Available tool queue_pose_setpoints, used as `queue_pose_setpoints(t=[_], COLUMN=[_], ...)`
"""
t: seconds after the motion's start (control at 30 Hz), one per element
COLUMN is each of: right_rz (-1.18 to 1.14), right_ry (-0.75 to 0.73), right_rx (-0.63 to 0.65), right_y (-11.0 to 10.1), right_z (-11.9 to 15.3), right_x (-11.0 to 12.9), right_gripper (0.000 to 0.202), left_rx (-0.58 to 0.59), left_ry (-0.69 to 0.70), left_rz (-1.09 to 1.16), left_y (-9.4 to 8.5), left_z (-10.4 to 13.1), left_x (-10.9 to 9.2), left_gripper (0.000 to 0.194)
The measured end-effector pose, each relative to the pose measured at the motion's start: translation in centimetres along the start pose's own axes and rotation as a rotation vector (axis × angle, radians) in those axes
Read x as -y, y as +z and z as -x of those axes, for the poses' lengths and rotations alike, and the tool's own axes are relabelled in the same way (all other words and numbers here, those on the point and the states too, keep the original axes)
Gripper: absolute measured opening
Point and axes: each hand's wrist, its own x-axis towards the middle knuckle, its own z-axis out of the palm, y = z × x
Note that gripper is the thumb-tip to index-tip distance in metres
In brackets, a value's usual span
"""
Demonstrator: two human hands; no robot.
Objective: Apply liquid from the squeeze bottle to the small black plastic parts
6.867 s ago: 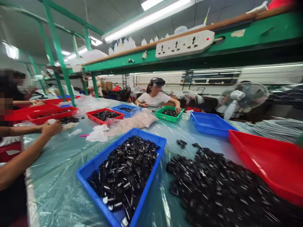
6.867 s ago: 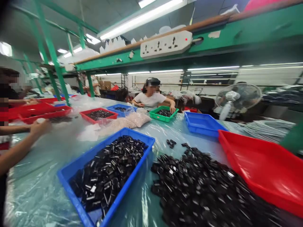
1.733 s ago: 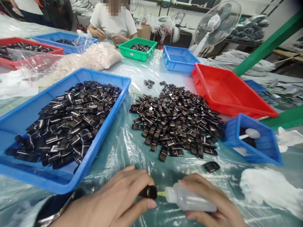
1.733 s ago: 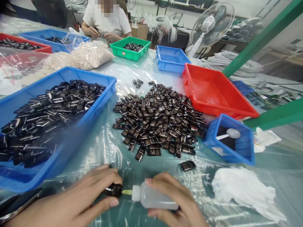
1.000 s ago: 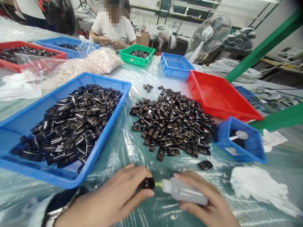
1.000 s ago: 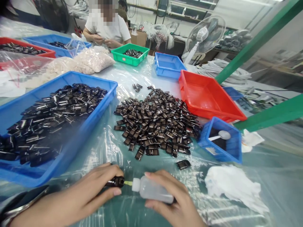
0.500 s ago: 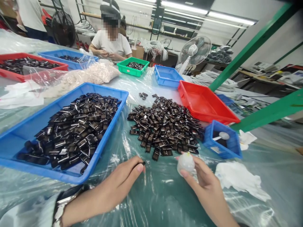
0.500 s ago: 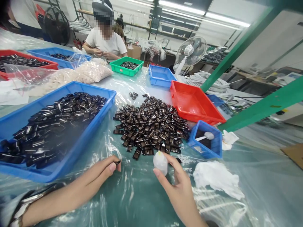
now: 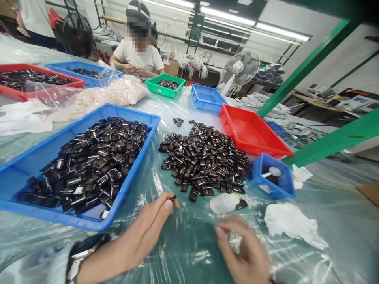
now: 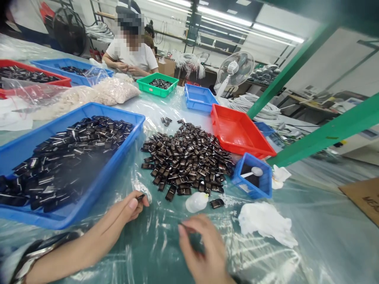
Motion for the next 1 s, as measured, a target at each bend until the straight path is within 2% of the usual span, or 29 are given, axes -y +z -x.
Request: queue_pose_setpoints(t=[0.07,0.13,0.2,0.27,0.37,0.5,0.63,0.7,0.83,0.9,1.0], right_rz=[0.046,0.086,0.104,0.086,-0.002,-0.123,-0.223,-0.390,-0.824,-0.970,-1.118], right_ry=[0.038,0.078,0.110,0.137,0.184,0.295,0.380,0.456,0.748,0.861,0.953], right_rx=[0.136,0.208,0.253,0.276,0.277,0.239,0.220,0.246,0.266,0.279,0.346], right_y=[1.9,3.8,5.2,5.6,4.4,1.9,1.0,1.0,0.8,0.7,0.7], right_z=[-0.4,-0.9,-1.4,-1.9,-2.5,-3.1,-2.9,-2.6,-2.4,-2.4,-2.5], right_x=[0.8,1.1,1.1,1.0,1.2,2.1,3.1,3.5,4.0,4.1,4.1], right_gripper=[0.023,0.028,0.020,0.020,0.019,0.014,0.021,0.021,0.012,0.008,0.009], left_rx=[0.021,0.043,0.044,0.036,0.044,0.063,0.069,0.071,0.050,0.036,0.026], left_ry=[-0.012,0.021,0.118,0.240,0.359,0.432,0.486,0.510,0.544,0.569,0.604], left_rz=[-0.004,-0.033,-0.118,-0.224,-0.307,-0.366,-0.426,-0.454,-0.527,-0.566,-0.601], left_y=[-0.1,-0.3,-0.4,-0.5,-0.4,-0.1,0.0,0.0,0.0,0.0,0.2], left_z=[0.0,0.2,0.4,0.5,0.6,0.5,0.5,0.4,0.2,0.1,0.2], left_x=[-0.3,-0.6,-0.6,-0.3,0.4,0.9,0.6,0.3,0.1,0.3,0.7], left_gripper=[0.037,0.028,0.024,0.024,0.026,0.036,0.039,0.038,0.036,0.036,0.036])
